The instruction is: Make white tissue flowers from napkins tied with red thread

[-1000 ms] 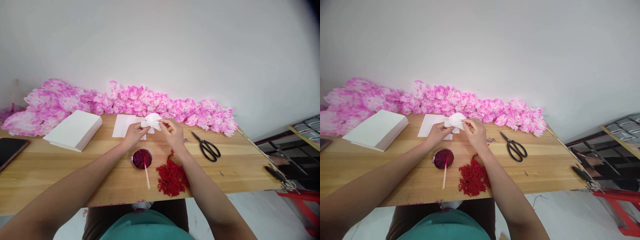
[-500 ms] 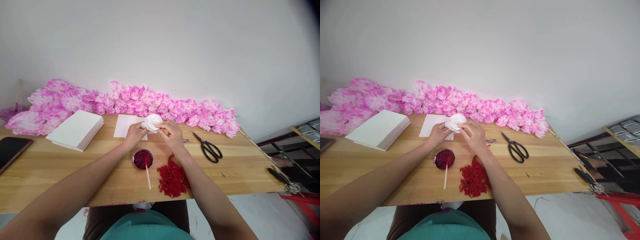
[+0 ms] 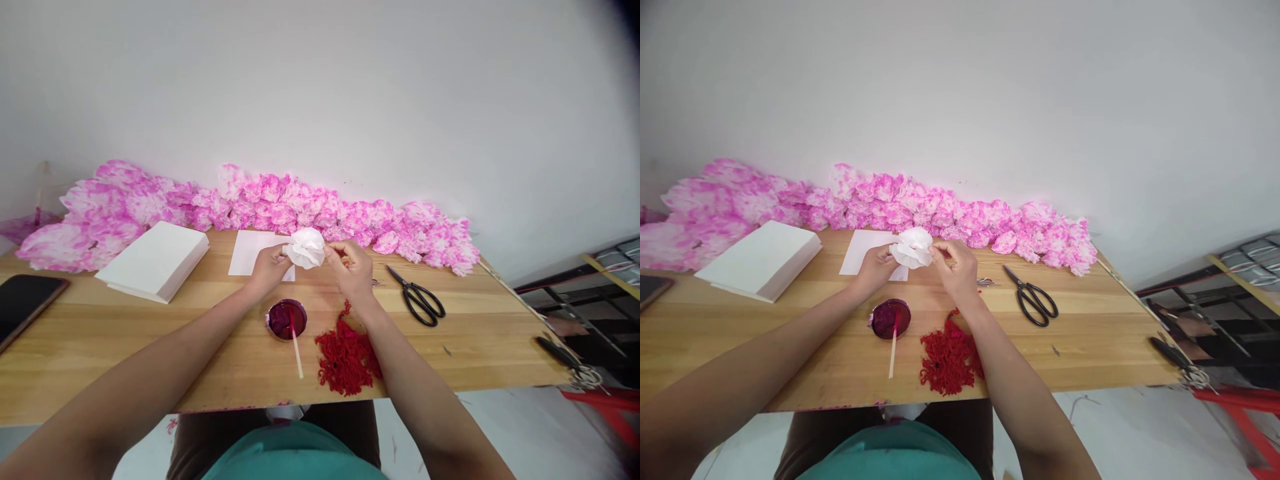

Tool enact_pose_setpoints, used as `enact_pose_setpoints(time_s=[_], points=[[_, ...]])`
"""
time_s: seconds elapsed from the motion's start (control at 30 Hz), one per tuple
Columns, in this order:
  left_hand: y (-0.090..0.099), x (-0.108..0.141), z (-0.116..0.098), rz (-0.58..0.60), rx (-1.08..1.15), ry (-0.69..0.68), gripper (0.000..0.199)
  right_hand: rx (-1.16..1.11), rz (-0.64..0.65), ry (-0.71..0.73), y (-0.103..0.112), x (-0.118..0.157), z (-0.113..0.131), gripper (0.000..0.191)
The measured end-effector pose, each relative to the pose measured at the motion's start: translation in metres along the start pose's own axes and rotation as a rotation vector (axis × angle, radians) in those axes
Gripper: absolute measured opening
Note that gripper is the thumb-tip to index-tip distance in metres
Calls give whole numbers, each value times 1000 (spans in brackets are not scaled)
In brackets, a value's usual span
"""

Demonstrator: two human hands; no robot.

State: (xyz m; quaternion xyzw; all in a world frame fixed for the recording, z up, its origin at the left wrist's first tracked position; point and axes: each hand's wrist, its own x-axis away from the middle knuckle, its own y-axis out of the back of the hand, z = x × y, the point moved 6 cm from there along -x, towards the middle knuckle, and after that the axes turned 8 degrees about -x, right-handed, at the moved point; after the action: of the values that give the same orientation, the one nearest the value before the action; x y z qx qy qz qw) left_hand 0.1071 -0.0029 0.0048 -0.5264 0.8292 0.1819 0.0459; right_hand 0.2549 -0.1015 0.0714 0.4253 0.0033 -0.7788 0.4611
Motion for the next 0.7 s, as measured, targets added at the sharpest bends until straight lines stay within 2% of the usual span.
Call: enact_pose_setpoints(time_s=[0.23,0.37,0.47,0.53,0.63,0.7], points=[[1,-2,3,4,17,-7,28,29,-17,-73,3,0,-2,26],[1,-5,8,-3,22,10,30,104,-14,5,4,-1,3,31],[2,-7,10,-14,45,22,30,119,33,94,2,-2,13,27],[2,-8,11,-22,44,25,29,53,100,133,1,-3,30,21],[3,-7,13,-29,23,57,29,-172,258,176,5,0,77,14],[3,-6,15,-34,31,81,30,-329,482,259,11,12,119,20]])
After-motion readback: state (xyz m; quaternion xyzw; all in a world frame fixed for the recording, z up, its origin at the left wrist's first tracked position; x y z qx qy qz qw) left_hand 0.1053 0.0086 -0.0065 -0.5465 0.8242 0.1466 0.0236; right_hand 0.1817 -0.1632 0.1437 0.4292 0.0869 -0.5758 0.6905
